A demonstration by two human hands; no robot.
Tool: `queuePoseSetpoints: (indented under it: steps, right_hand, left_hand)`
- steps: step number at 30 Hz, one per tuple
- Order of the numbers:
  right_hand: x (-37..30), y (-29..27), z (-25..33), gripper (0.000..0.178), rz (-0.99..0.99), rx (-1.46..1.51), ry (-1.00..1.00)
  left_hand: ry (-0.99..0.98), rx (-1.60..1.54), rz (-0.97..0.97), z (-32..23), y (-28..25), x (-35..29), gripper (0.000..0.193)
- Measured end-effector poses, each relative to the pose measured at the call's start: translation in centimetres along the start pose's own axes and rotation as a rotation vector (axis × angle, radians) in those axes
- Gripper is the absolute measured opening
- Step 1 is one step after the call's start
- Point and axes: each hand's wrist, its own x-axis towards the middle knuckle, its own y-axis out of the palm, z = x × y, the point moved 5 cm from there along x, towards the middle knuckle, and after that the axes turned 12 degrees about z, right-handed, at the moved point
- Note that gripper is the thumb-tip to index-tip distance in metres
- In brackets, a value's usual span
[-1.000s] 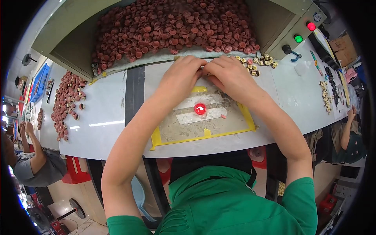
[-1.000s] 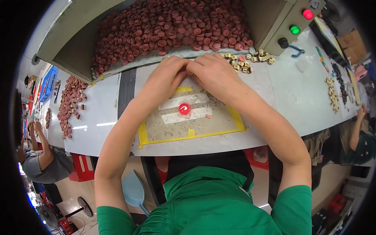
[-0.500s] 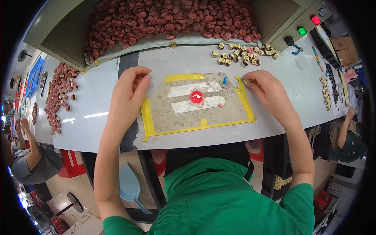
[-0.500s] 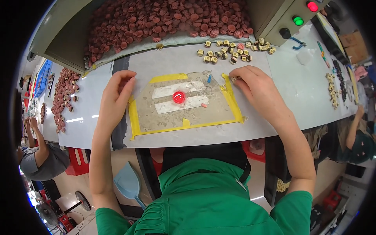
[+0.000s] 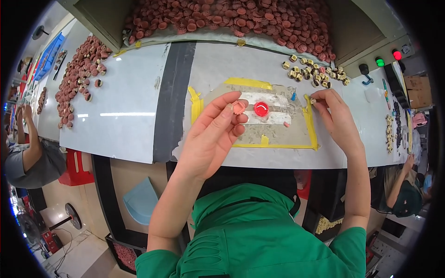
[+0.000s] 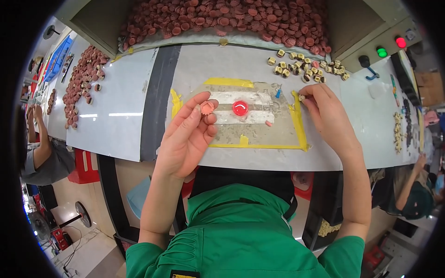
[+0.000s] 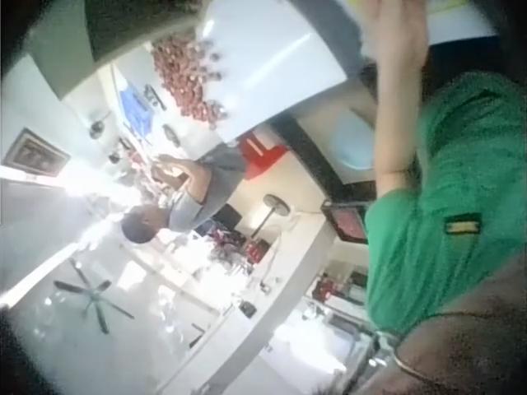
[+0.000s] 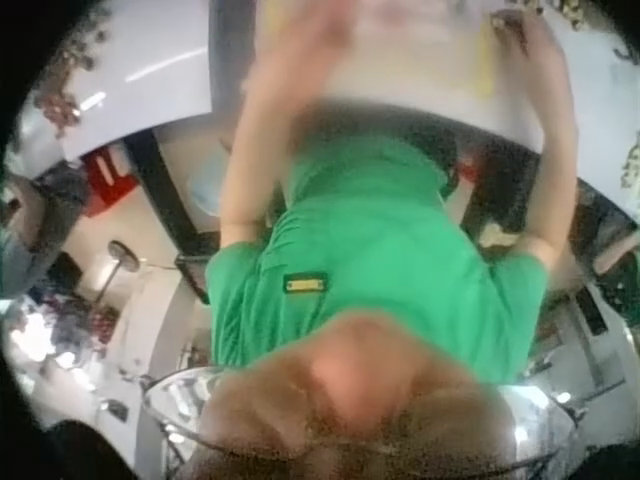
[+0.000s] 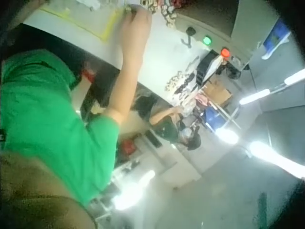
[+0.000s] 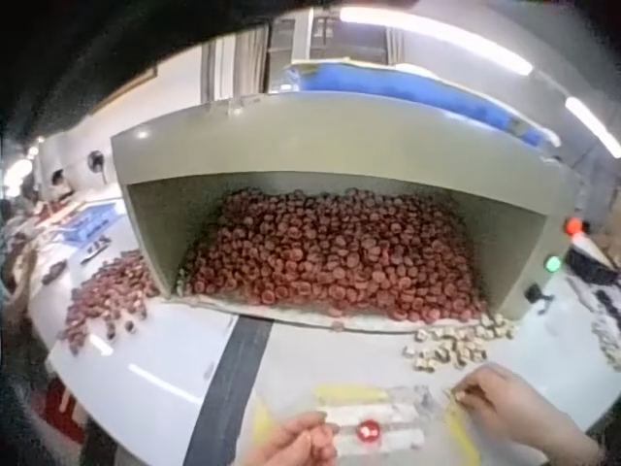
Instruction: The person assembles small components by hand, placing gold components into circular red bases at a factory workbench.
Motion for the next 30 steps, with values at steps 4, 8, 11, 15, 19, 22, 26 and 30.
queuePoseSetpoints:
  steps: [4,8,11,15,19,22,26,30]
  right_hand:
    - [0.4,0.9,3.6,0.015,0.056,0.146,-0.117]
    - [1.7,2.9,7.5,0.015,0.060,0.065,-0.387]
    - [2.6,4.3,8.1,0.015,0.022,-0.174,-0.459]
    - [2.9,5.0,8.3,0.016,0.053,-0.149,-0.471]
    - [2.8,5.0,8.6,0.016,0.041,-0.230,-0.499]
    - [2.8,5.2,8.9,0.015,-0.029,-0.306,-0.515]
    - [3.2,5.1,7.9,0.019,0.147,0.000,-0.379]
    - [2.9,5.0,7.1,0.020,0.217,0.290,-0.286]
  left_hand:
    - [0.042,0.091,-0.020,0.0,0.1,-0.3,0.033]
    - [0.075,0.114,-0.005,0.1,-0.2,-0.4,0.036]
    - [0.077,0.098,-0.004,0.2,-0.1,-0.4,0.035]
    - [0.082,0.101,-0.024,0.2,-0.1,-0.5,0.035]
    - [0.078,0.116,-0.032,0.1,-0.1,-0.5,0.032]
    - [0.077,0.125,-0.010,0.1,0.0,-0.4,0.030]
    - [0.068,0.156,-0.033,0.1,0.0,-0.5,0.033]
    - [0.064,0.151,-0.032,0.1,0.0,-0.6,0.033]
